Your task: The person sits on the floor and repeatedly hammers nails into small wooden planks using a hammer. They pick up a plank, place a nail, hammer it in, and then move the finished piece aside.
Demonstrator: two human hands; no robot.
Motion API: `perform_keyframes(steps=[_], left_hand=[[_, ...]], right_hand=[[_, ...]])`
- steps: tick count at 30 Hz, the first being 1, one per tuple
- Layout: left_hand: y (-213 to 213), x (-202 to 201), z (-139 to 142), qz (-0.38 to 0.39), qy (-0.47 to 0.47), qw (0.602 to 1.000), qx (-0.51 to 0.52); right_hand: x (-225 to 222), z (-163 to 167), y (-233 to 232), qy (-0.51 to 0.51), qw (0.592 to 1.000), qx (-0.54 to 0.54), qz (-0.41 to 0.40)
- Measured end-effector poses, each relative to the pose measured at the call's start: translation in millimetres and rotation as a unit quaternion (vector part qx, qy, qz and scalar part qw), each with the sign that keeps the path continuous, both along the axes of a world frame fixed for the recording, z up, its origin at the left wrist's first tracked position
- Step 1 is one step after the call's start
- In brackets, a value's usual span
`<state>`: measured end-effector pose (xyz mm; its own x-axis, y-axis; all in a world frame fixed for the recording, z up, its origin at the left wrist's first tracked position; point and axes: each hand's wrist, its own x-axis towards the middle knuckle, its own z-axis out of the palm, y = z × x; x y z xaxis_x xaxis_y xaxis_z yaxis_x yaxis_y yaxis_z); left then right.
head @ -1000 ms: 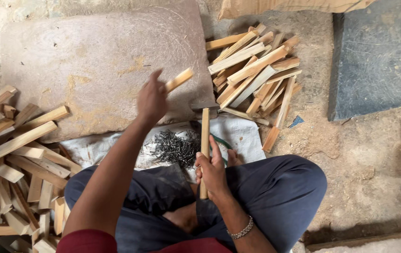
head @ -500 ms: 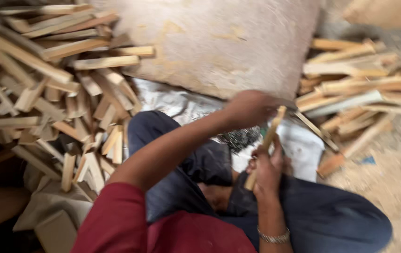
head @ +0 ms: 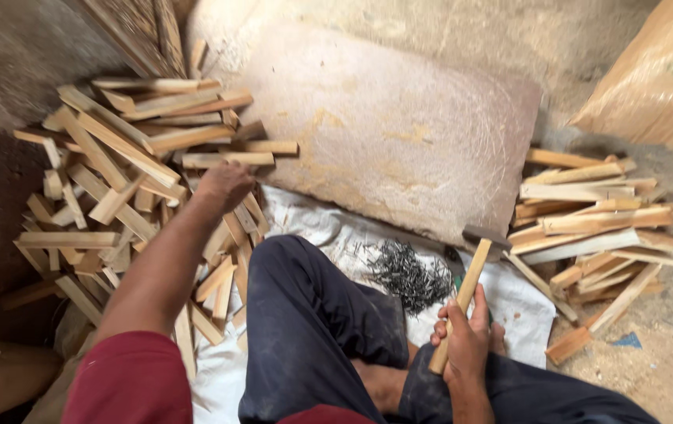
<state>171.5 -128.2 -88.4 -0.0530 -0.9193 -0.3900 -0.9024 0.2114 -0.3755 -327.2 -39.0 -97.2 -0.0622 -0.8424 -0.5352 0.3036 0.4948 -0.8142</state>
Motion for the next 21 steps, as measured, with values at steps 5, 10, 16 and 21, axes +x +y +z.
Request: perform_keyframes(steps=[5, 10, 16, 21], left_hand=[[-13, -56, 44, -0.032, 0.038, 0.998, 0.026], [-34, -132, 81, 0.022, 0.407, 0.908, -0.091], [-58, -218, 7, 0.196, 0.669, 0.715, -0.061], [-65, -243, -69, 0.299, 0.663, 0.683, -0.065]], right_hand=[[-5, -4, 1, 0.001, 1.0, 0.012, -0.004], [-8, -5, 4, -0.028, 1.0, 0.006, -0.013], [-11, 8, 5, -0.048, 0.999, 0.0, -0.018], [-11, 14, 5, -0.048, 0.999, 0.006, -0.016]])
